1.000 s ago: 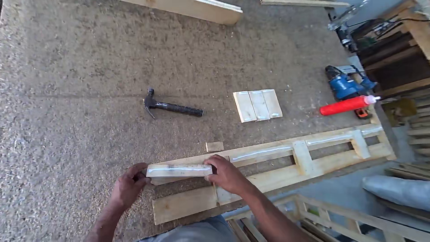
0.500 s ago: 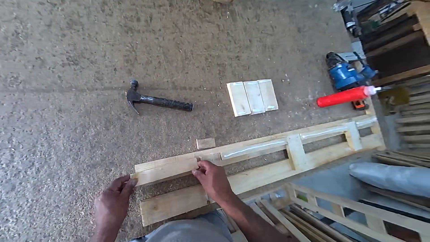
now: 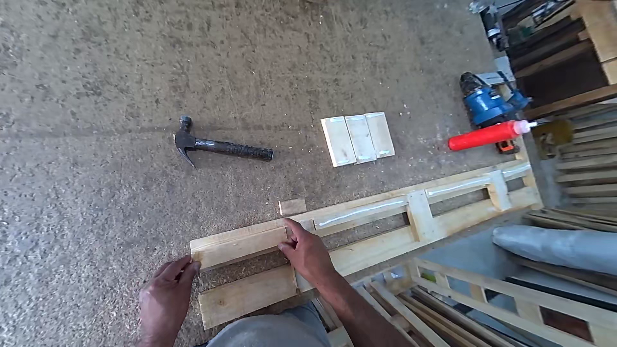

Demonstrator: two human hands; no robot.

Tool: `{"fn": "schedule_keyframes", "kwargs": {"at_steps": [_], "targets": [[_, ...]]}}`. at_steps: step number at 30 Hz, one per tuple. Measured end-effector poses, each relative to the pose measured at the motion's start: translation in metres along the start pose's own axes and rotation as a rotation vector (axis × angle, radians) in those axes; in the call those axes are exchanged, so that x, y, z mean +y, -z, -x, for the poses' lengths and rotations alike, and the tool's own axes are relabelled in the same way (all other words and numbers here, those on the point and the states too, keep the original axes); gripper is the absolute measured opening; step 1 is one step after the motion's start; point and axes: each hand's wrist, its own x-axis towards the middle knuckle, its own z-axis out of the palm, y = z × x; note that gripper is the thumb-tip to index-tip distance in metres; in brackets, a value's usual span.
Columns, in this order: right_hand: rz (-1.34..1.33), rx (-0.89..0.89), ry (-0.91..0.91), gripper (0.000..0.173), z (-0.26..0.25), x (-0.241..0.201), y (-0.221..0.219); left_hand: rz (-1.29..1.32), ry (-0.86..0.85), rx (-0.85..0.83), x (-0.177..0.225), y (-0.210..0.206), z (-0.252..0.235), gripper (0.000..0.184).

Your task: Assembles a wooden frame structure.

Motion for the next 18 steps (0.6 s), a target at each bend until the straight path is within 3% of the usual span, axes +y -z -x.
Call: {"fn": "schedule_keyframes", "kwargs": {"at_steps": [5, 10, 15, 18], "targets": [[0.218, -0.123, 0.093, 0.048, -0.011, 0.002, 0.008, 0.026, 0.009, 0.015, 0.001, -0.003, 0.000, 0.026], [0.478, -0.106, 0.158, 0.041, -0.010, -0.005, 0.014, 0.089, 0.097, -0.006, 0.005, -0.005, 0.001, 0.025], [0.489, -0.095, 0.170, 0.033, -0.004, -0.016, 0.018, 0.123, 0.082, -0.055, 0.002, -0.004, -0.002, 0.026], [0.456, -0.104, 0.197, 0.033, -0.003, -0.017, 0.023, 0.182, 0.103, -0.077, 0.008, -0.001, 0.000, 0.041]]}}
